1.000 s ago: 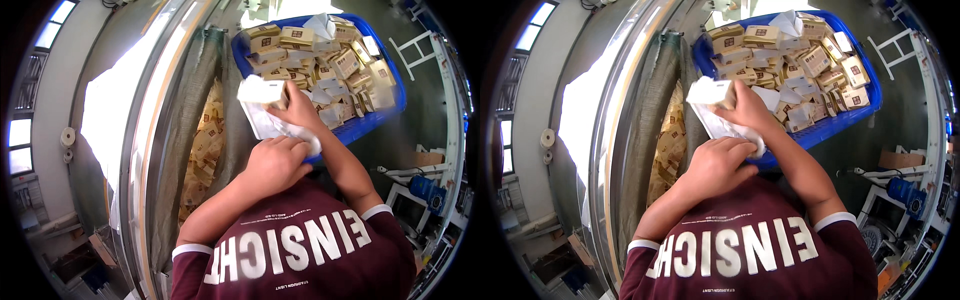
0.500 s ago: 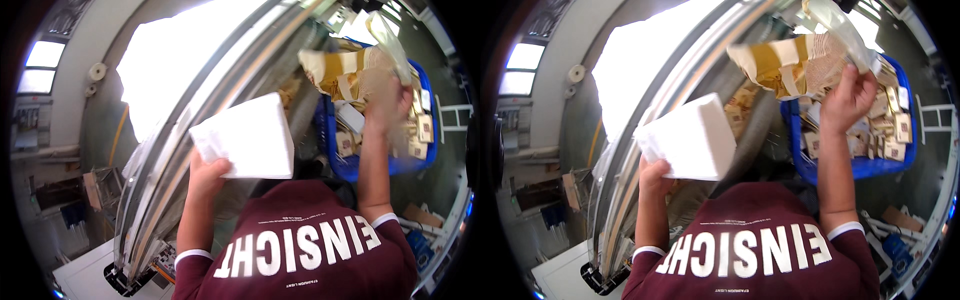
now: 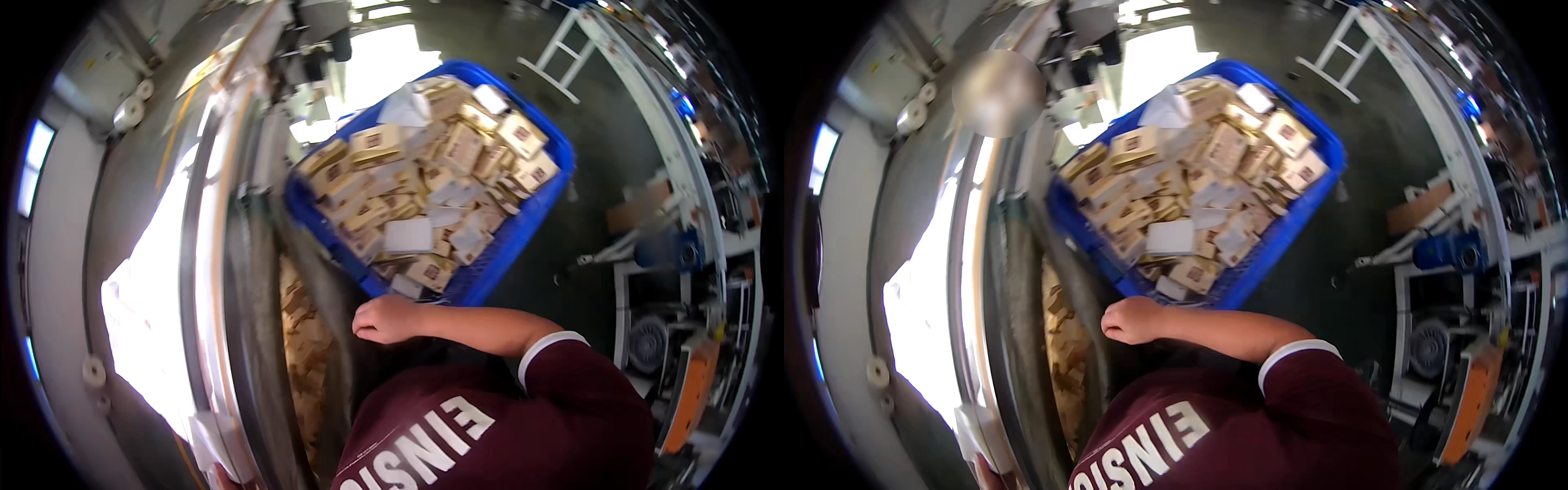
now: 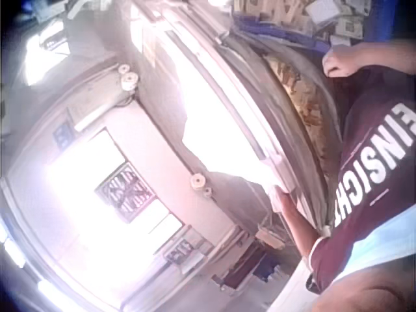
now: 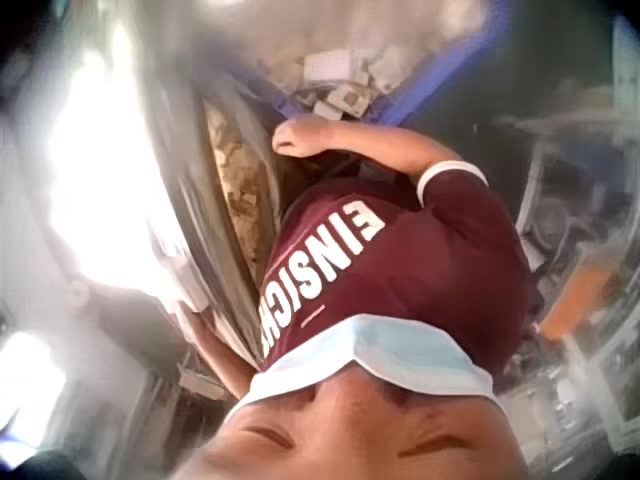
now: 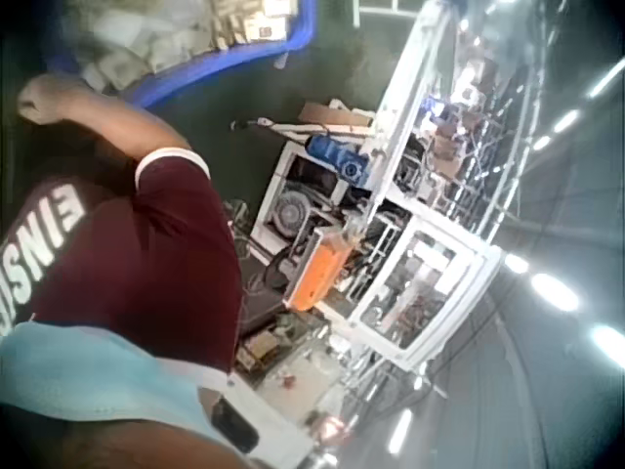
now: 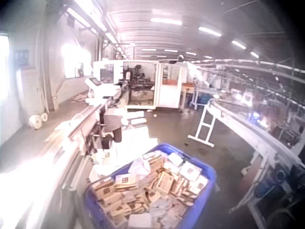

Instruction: The person takes wrapped stacks of paper products from a blue bin, unwraps the plastic film by hand, and places the unwrapped paper stacks onto a moving conveyor belt at a manufacturing station.

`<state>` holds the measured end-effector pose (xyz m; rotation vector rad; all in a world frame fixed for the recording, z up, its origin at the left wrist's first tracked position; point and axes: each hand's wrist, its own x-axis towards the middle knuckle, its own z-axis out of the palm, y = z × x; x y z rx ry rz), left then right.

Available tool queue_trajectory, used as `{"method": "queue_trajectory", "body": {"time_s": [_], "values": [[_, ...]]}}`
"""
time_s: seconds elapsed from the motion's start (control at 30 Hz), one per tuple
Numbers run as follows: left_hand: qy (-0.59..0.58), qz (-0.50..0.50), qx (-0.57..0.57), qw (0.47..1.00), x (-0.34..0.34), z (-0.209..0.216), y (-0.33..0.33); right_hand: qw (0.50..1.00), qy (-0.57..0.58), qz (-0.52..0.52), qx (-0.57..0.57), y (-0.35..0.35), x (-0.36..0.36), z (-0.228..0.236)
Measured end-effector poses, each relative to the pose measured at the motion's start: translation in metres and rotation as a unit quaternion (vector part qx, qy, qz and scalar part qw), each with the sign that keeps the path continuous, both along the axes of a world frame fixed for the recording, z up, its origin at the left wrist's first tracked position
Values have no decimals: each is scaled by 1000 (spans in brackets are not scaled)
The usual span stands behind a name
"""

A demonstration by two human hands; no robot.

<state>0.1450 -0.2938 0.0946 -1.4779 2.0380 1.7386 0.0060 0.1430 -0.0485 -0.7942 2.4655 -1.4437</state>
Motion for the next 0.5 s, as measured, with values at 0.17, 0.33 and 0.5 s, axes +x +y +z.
{"method": "queue_trajectory", "body": {"time_s": [0.17,0.33,0.5], "values": [[-276,-223,-123,927,-45,-51,-11,901,-117,-384,165,189,-8,-68],[-126,-392,-352,840,-87,2,30,774,-153,-590,173,347,-52,-86],[168,-303,-587,732,-154,31,155,704,-267,-639,-156,387,-108,-195]]}}
